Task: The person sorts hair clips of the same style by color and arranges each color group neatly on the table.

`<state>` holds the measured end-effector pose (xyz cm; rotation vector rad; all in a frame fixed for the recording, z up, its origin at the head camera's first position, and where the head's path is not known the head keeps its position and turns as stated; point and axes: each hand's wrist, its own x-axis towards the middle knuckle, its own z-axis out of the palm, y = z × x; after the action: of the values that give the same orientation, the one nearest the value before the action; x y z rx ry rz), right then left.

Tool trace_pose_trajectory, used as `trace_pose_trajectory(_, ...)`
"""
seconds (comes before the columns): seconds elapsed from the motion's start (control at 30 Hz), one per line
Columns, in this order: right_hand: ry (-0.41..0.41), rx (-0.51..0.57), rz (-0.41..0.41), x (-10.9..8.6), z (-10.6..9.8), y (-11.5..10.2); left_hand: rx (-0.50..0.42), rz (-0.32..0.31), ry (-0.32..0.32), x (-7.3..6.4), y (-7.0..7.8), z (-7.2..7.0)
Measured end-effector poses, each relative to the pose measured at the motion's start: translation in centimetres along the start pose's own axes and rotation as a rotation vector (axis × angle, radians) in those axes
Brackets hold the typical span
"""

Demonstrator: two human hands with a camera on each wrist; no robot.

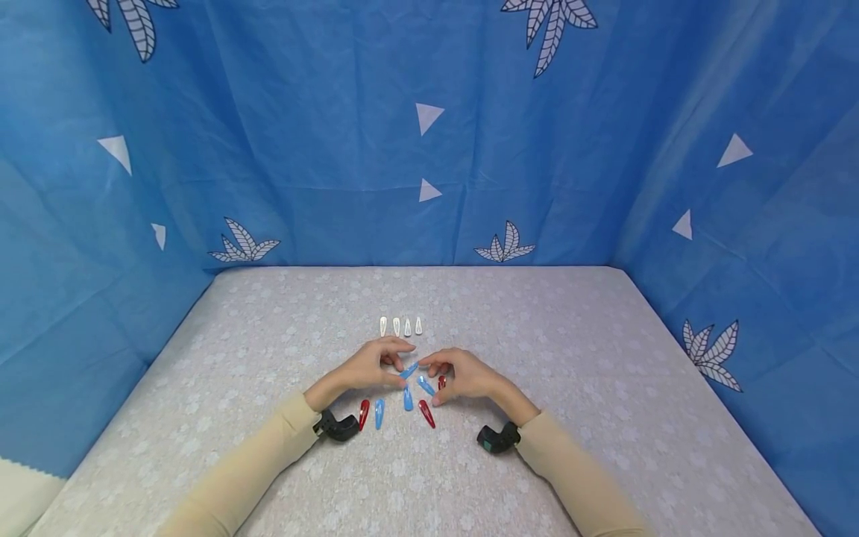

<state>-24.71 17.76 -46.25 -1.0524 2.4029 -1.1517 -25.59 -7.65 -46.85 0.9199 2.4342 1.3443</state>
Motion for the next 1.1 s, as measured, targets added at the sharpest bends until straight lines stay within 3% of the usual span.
trace_pose_trajectory(0.4,-0.006,-0.037,-0.014,-0.07,0.21,-0.05,0.005,0.026,-0.025,0.08,-0.04,0.28)
trace_pose_trajectory(1.1,-0.06,-0.064,-0.062,-0.01,0.49,-0.77,0.009,0.037,0.0,0.04,-0.4,0.79)
